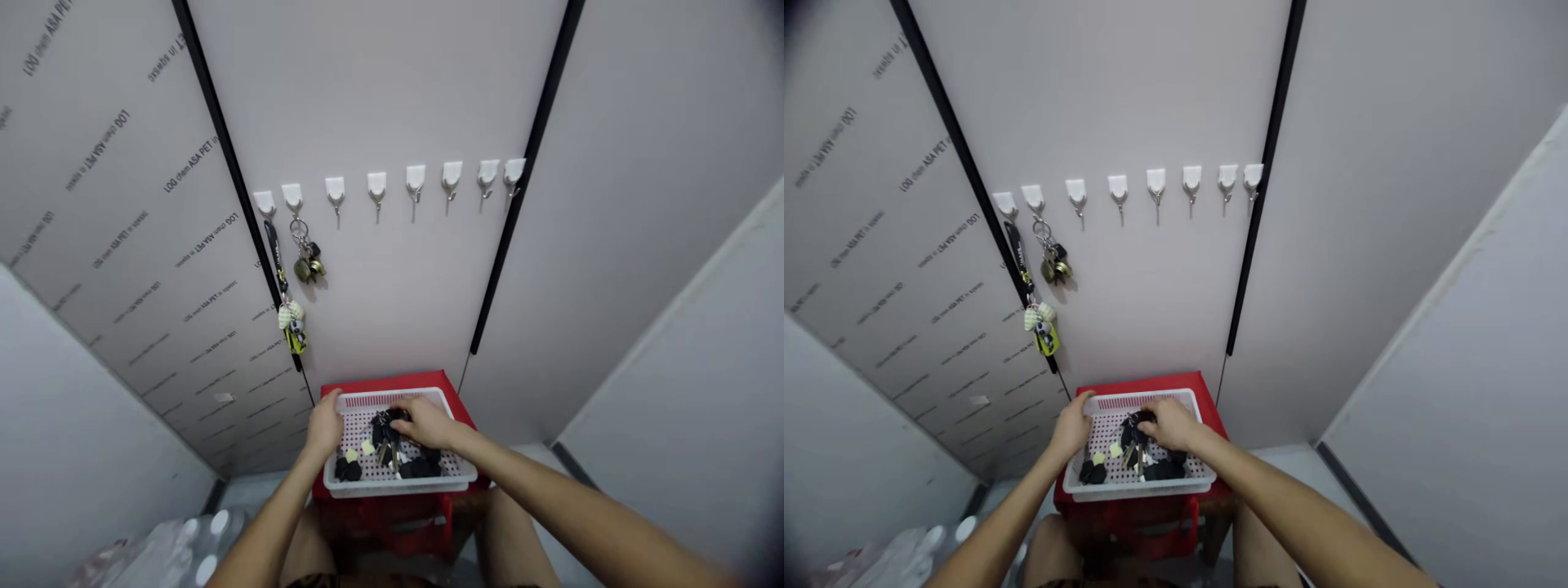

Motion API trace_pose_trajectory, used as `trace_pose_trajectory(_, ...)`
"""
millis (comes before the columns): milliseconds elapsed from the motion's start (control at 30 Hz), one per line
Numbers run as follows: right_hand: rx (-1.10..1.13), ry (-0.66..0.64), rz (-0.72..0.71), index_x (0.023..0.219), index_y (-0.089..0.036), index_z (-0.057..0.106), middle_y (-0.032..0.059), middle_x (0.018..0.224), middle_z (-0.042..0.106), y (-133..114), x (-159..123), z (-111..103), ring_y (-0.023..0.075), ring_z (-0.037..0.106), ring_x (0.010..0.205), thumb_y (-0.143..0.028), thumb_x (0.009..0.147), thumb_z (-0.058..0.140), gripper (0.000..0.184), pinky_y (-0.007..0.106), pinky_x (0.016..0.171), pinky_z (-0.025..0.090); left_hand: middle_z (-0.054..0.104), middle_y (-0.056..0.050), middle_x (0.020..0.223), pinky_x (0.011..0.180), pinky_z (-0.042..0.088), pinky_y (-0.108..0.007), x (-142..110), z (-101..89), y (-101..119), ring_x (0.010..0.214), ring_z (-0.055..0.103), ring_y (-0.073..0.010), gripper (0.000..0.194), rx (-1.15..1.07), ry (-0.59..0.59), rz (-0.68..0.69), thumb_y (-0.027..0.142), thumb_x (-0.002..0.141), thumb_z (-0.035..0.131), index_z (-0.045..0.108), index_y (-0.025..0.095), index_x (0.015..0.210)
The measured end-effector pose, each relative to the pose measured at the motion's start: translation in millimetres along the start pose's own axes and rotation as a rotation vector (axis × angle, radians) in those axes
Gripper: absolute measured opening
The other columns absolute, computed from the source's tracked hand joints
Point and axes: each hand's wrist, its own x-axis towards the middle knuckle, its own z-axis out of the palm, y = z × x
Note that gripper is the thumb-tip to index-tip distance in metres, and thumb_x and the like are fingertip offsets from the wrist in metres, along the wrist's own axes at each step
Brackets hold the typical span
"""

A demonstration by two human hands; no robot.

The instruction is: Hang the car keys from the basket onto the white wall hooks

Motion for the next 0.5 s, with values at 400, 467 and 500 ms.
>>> trace_pose_trajectory(400,0.513,0.175,0.092,0.069,-0.013,0.052,0.0017,0.059,0.053,-15,30,8,0.0094,0.046,0.05,-0.022,0.066,0.038,0.017,0.022,0.051,0.036,0.049,-0.006,0.102,0.084,0.03,-0.028,-19,10.2,16,0.095,0.042,-0.0159,0.044,-0.209,-0.11,0.27,0.011,0.057,0.044,0.045,0.016,0.101)
trace_pose_trajectory(467,0.76,0.164,0.115,0.068,-0.014,0.049,-0.0012,0.055,0.05,-17,31,-1,0.0069,0.042,0.044,-0.026,0.066,0.039,0.016,0.02,0.045,0.035,0.051,-0.006,0.101,0.082,0.032,-0.029,-17,16.1,23,0.091,0.044,-0.0162,0.043,-0.381,-0.165,0.215,0.014,0.058,0.046,0.044,0.015,0.101)
trace_pose_trajectory(500,0.849,0.155,0.115,0.067,-0.014,0.048,-0.0024,0.054,0.049,-18,31,-5,0.006,0.04,0.042,-0.027,0.065,0.041,0.015,0.019,0.044,0.034,0.053,-0.006,0.098,0.08,0.034,-0.029,-15,18.3,27,0.088,0.047,-0.0157,0.04,-0.484,-0.205,0.193,0.015,0.059,0.045,0.045,0.014,0.099)
